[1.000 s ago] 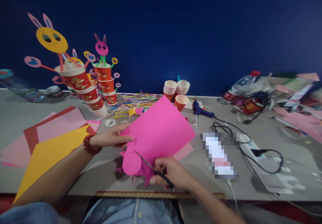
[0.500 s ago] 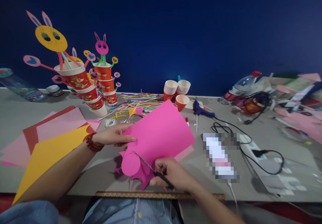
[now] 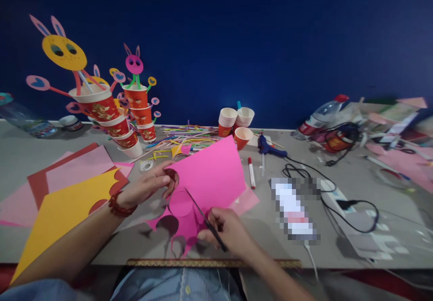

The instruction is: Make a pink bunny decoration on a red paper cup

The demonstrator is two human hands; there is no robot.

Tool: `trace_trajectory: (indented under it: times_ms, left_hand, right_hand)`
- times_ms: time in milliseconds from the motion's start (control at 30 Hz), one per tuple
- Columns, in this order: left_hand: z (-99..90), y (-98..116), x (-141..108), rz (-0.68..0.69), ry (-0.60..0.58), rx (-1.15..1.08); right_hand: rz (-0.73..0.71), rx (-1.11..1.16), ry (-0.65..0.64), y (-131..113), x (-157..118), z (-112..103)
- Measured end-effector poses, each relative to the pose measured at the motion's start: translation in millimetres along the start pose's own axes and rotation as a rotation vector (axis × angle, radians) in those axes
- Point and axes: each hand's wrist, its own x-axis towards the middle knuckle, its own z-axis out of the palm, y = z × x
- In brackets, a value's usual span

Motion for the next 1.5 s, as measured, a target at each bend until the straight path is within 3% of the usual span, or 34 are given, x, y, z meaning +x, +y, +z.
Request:
trace_trajectory:
  times_ms: [100, 200, 467, 867, 1067, 1333, 1500]
  left_hand:
    - [13.5, -2, -14, 0.077, 0.122, 0.217]
    - [27.0, -5, -23, 0.101, 0.149, 0.392]
    - [33.7, -19, -25, -0.051, 0.140, 0.217]
    - [36.6, -20, -25, -0.029, 0.119, 0.250]
    - [36.0, -17, -28, -0.013, 0.153, 0.225]
    - [39.5, -17, -32, 0.041, 0.139, 0.446]
    - [35.1, -16, -33, 0.054, 0.077, 0.425]
  right_hand:
    - [-0.062, -0.074, 0.130, 4, 0, 7]
    - [-0.073, -0.059, 0.163, 6, 0, 16]
    - [-0.034, 0.154, 0.014, -6, -1, 24]
    - [-0.062, 0.083, -0.048, -15, 8, 10]
    - [-0.085, 0.098, -0.033, -18, 9, 18]
    - [-0.090, 0.111, -0.003, -21, 7, 26]
    - [-0.036, 0.111, -0.048, -34, -1, 24]
